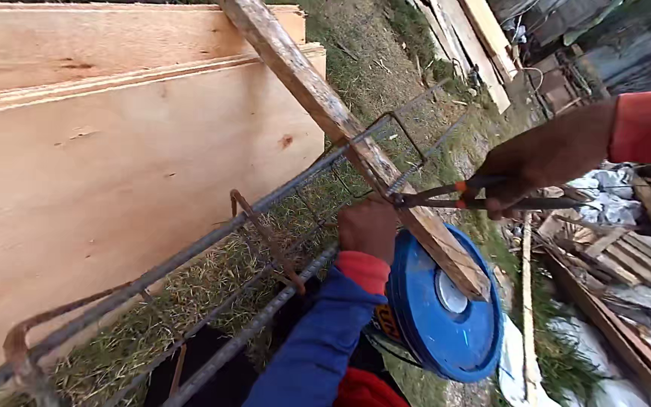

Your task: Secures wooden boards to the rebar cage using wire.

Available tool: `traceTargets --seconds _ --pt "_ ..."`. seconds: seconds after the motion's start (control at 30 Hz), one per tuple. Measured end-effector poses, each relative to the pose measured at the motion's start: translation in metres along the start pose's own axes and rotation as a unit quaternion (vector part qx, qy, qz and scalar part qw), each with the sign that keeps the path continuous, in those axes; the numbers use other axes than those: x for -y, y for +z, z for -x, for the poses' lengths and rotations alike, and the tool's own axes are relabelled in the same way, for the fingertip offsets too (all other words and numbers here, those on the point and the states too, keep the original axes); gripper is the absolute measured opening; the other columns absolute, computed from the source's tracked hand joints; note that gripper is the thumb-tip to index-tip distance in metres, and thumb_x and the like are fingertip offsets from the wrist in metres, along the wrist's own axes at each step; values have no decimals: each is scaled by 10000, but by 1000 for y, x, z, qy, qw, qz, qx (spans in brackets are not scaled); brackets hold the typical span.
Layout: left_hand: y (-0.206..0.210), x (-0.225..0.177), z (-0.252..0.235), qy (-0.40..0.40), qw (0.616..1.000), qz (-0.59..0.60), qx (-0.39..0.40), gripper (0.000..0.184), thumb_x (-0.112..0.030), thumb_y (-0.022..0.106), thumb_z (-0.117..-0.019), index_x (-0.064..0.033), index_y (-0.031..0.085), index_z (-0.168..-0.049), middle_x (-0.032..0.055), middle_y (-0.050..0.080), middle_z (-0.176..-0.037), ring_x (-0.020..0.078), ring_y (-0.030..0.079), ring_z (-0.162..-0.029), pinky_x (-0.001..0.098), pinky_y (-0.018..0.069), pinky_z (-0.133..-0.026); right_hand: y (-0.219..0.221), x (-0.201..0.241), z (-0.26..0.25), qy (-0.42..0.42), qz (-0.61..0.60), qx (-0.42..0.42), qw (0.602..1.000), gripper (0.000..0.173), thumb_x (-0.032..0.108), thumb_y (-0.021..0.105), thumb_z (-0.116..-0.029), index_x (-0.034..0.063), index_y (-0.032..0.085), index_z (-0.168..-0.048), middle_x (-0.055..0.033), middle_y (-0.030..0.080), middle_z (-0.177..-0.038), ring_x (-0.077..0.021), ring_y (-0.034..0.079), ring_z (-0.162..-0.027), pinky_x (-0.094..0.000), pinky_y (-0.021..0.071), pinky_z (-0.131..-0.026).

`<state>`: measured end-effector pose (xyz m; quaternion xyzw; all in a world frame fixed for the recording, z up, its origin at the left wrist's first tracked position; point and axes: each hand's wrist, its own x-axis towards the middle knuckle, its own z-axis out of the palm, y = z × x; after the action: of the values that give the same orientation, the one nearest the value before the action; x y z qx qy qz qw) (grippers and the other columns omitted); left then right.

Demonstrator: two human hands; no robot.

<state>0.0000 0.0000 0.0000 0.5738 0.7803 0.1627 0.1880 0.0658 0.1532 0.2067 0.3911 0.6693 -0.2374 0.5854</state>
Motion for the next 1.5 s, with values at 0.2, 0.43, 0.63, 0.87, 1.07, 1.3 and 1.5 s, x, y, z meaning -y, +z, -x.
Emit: traceTargets --seconds 0.2,0.43,0.63,0.87,1.07,1.3,1.5 --pt "-4 -2 6 2 999 -38 34 306 -57 591 -976 65 598 -1257 237 701 -1005 394 717 -890 521 575 -716 58 -26 -6 -44 55 -141 988 232 356 661 -1006 138 737 -986 -24 635 -708 -130 580 -600 -351 494 -593" --pt "54 0 84 110 944 117 -289 288 -234 624 -999 -85 717 -1227 156 676 -1264 313 637 -1207 469 522 -1039 87 -39 10 34 228 -276 933 270 471 572 -1026 290 691 -1187 16 664 -762 -167 661 -691 -446 561 -638" --pt "66 -56 95 24 777 629 17 614 -389 734 -933 -69 540 -1421 112 630 -1349 203 646 -1209 415 559 -1031 136 -56 22 32 179 -444 877 516 268 643 -1010 388 516 -1495 -99 719 -955 -310 690 -697 -573 559 -587" --pt "65 -45 82 -6 850 525 -48 360 -297 642 -1008 -125 638 -1324 60 667 -1267 187 678 -1111 431 590 -948 142 -34 1 22 364 -620 694 843 -10 712 -899 320 383 -1601 -262 255 -1650 -546 270 -1487 -773 108 -1206" --pt "70 -7 106 5 886 421 -195 203 -222 617 -1007 -125 738 -1140 16 716 -1091 130 705 -982 365 624 -831 132 -22 -10 -30 445 -628 637 576 225 504 -1079 372 346 -1613 -175 242 -1690 -490 191 -1544 -740 105 -1224" --pt "12 40 88 54 877 310 -363 206 -143 602 -1000 -61 745 -1124 76 712 -1054 176 692 -959 348 607 -819 127 -20 -13 -40 458 -618 638 691 22 512 -1035 337 331 -1623 -186 213 -1698 -527 151 -1538 -791 58 -1191" --pt "3 56 69 7 947 176 -270 246 -204 597 -1003 -95 706 -1195 104 675 -1201 303 647 -1107 468 571 -877 124 -25 -12 -51 485 -613 622 678 27 450 -1061 351 293 -1635 -150 171 -1718 -490 104 -1561 -754 71 -1212"
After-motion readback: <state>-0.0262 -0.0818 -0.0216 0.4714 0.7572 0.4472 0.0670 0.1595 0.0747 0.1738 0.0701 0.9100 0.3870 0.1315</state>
